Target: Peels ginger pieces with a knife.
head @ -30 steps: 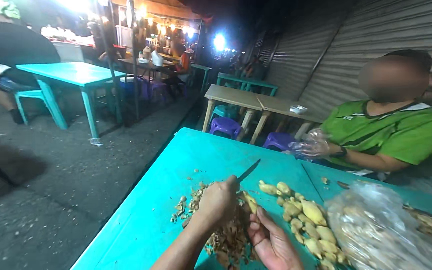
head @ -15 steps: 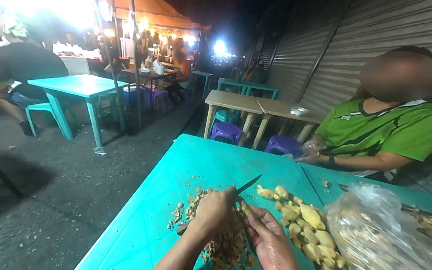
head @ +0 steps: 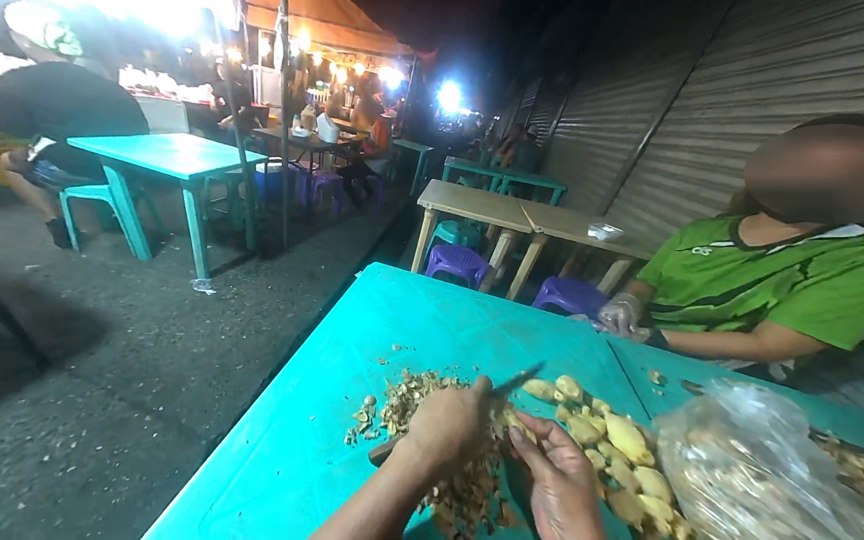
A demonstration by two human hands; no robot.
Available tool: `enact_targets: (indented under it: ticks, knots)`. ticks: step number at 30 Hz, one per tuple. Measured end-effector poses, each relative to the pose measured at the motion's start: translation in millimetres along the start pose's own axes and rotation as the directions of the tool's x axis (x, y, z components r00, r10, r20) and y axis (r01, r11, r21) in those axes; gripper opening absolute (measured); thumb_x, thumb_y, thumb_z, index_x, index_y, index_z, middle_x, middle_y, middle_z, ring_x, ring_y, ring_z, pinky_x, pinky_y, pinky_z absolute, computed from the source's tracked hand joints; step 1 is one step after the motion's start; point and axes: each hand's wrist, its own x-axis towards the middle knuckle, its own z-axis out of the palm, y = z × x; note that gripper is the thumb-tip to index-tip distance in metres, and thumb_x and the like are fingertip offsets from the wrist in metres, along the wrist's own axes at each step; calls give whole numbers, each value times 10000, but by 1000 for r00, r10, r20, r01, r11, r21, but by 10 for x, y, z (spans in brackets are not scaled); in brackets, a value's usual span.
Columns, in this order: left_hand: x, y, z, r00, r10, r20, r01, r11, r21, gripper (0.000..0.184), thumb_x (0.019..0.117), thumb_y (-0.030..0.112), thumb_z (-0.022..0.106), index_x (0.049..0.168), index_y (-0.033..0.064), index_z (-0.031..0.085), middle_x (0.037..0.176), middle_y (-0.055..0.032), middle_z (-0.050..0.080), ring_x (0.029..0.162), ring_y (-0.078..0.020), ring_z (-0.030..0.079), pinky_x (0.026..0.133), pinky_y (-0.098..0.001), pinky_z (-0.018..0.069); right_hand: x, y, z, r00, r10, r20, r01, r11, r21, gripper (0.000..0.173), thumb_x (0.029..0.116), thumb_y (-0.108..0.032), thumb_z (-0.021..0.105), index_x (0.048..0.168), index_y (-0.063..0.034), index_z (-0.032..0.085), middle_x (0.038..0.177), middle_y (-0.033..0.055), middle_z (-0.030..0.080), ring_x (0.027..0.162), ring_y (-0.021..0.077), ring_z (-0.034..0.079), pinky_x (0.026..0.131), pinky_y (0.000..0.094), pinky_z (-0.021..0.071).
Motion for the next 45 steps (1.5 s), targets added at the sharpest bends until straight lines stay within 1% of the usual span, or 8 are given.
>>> enact_targets:
  ticks: [6, 12, 19, 26, 30, 37, 40, 45]
  knots:
    - [30, -102, -35, 999, -2, -33, 2, 1000, -14, 383, 1136, 336, 341, 1356, 107, 556, 1103, -230, 698, 1070, -439, 686, 889, -651, 530, 17, 28, 2, 998, -7, 55, 8, 1000, -18, 208, 837, 155, 619, 980, 7, 649, 906, 25, 700, 750, 84, 673, 686, 236, 591]
    - [-64, 138, 56, 997, -60, 50, 56, 995, 79, 508, 1138, 402, 284, 1534, 115, 421, 1178, -251, 686, 1121, -455, 673, 926, -646, 525, 40, 6, -24, 998, -53, -41, 44, 980, -194, 182, 818, 138, 676, 962, 37, 630, 875, 60, 687, 718, 81, 667, 658, 225, 581]
    - [18, -8, -11, 999, -6, -50, 8, 999, 44, 393, 1138, 340, 331, 1368, 112, 554, 1113, -234, 699, 1079, -447, 685, 890, -651, 533, 46, -2, -62, 988, -126, 88, 135, 986, -101, 169, 813, 88, 666, 957, 0, 650, 876, 25, 692, 738, 81, 676, 674, 231, 594]
    - [-7, -44, -113, 976, -170, -134, 185, 977, 105, 371, 1128, 326, 342, 1400, 155, 529, 1125, -213, 709, 1097, -431, 688, 891, -630, 537, 42, -60, 29, 989, 148, 22, -150, 977, 151, 209, 886, 183, 551, 959, -12, 543, 806, 52, 672, 665, 117, 670, 636, 244, 590]
    - [-61, 90, -11, 989, -102, -103, 112, 989, 95, 456, 1131, 376, 338, 1526, 170, 436, 1104, -225, 712, 1061, -448, 696, 895, -630, 542, 79, -76, -4, 960, 272, -72, -255, 948, 189, 162, 934, 142, 560, 975, -5, 505, 779, 74, 646, 613, 111, 636, 582, 231, 562]
    - [-126, 178, 94, 995, -8, -103, 29, 980, 199, 433, 1133, 331, 326, 1485, 137, 486, 1054, -223, 720, 1012, -446, 708, 830, -624, 550, 57, -111, -29, 957, 290, -23, -288, 956, 61, 263, 945, 138, 548, 1179, 22, 522, 924, 72, 683, 680, 77, 638, 595, 209, 533]
    - [-150, 258, 89, 999, -41, -20, 44, 977, 210, 441, 1137, 296, 326, 1543, 142, 398, 1039, -235, 715, 1020, -456, 703, 849, -622, 546, 60, -90, -62, 982, 188, 16, -184, 974, -135, 195, 930, 108, 595, 1113, 55, 641, 958, 70, 692, 805, 77, 661, 729, 230, 566]
    - [-135, 308, 94, 996, -79, 41, 67, 966, 250, 535, 1140, 337, 304, 1637, 152, 236, 1067, -233, 710, 1048, -446, 695, 884, -605, 543, 86, -113, -124, 987, 93, 130, -50, 953, -298, 98, 975, 16, 562, 997, 8, 658, 794, 8, 649, 634, 35, 575, 596, 188, 486]
